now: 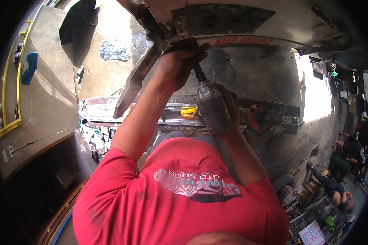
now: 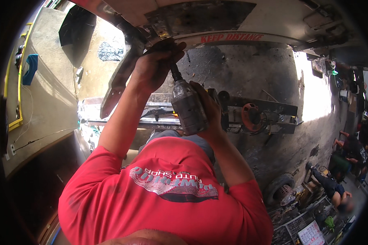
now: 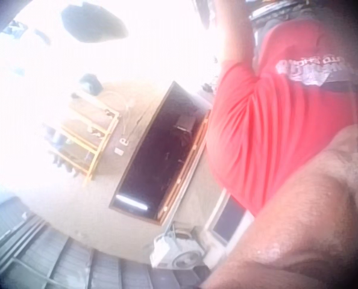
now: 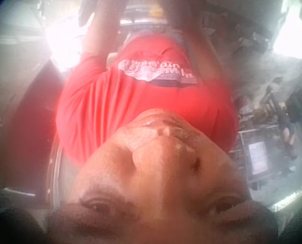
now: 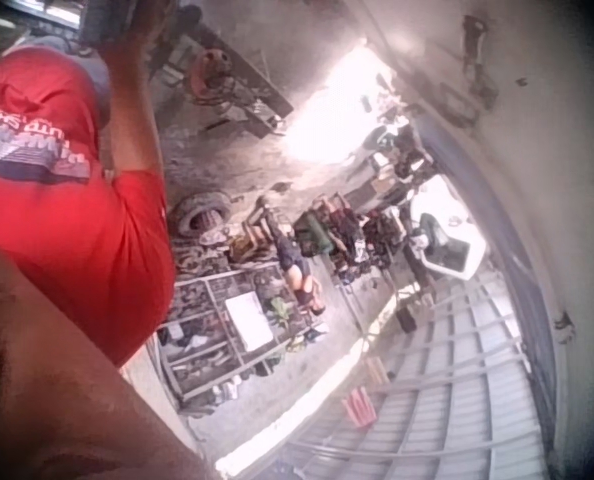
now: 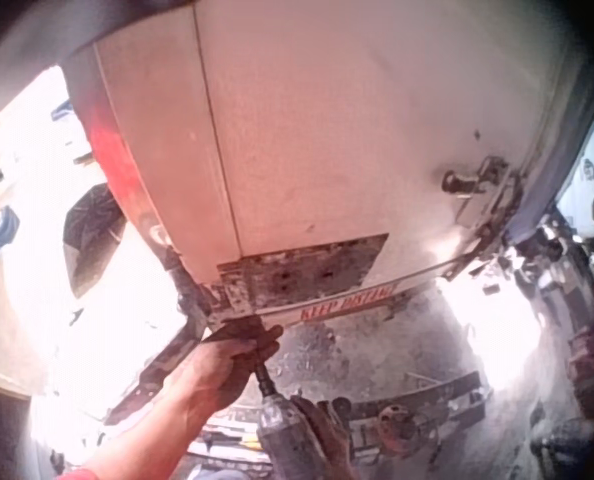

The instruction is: The person uses a power drill to remove screws from a metal bracket attached to a vehicle door. They then detach the bracket and manipulate the door's locking mechanism by hand.

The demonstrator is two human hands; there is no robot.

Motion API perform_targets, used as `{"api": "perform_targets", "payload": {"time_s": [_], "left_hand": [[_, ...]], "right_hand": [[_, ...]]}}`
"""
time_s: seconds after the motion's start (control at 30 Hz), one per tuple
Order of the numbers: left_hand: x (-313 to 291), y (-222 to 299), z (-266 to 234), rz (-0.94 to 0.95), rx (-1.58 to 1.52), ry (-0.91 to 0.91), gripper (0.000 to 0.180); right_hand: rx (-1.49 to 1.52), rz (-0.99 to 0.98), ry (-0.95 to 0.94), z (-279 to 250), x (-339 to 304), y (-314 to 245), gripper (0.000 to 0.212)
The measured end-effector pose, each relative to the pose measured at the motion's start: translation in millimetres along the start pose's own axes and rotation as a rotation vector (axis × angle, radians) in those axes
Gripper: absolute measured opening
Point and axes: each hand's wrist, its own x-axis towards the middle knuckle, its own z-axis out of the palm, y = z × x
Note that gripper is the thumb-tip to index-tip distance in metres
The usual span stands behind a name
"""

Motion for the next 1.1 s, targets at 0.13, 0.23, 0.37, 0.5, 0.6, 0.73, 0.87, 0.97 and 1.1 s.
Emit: {"api": "perform_targets", "payload": {"time_s": [0.13,0.23,0.37,0.5,0.6,0.73,0.87,0.97,1.1], "left_hand": [[2,-3,-1,0.034,-0.024,0.024,0.044],[5,-7,-4,0.058,-0.034,0.064,0.043],[6,-6,-7,0.061,-0.051,0.067,0.039],[6,-3,0,-0.005,-0.05,0.087,0.037],[17,1,-8,-0.039,-0.007,0.079,0.034],[24,6,-11,-0.056,0.026,0.06,0.033],[24,9,-7,-0.084,0.05,0.11,0.036],[27,6,-10,-0.05,0.045,0.112,0.036],[28,4,-8,-0.026,0.031,0.133,0.033]], "right_hand": [[-0.048,-0.018,-0.031,0,6,-3,0.08],[-0.059,-0.016,-0.053,1,13,-6,0.081],[-0.022,-0.065,0.034,14,17,-7,0.077],[-0.133,-0.111,0.105,29,31,-3,0.075],[-0.098,-0.068,0.087,37,39,0,0.076],[-0.138,-0.132,0.137,47,51,11,0.075],[-0.106,-0.132,0.144,49,54,17,0.074],[-0.093,-0.126,0.13,47,55,18,0.074],[-0.062,-0.095,0.111,46,54,26,0.075]]}}
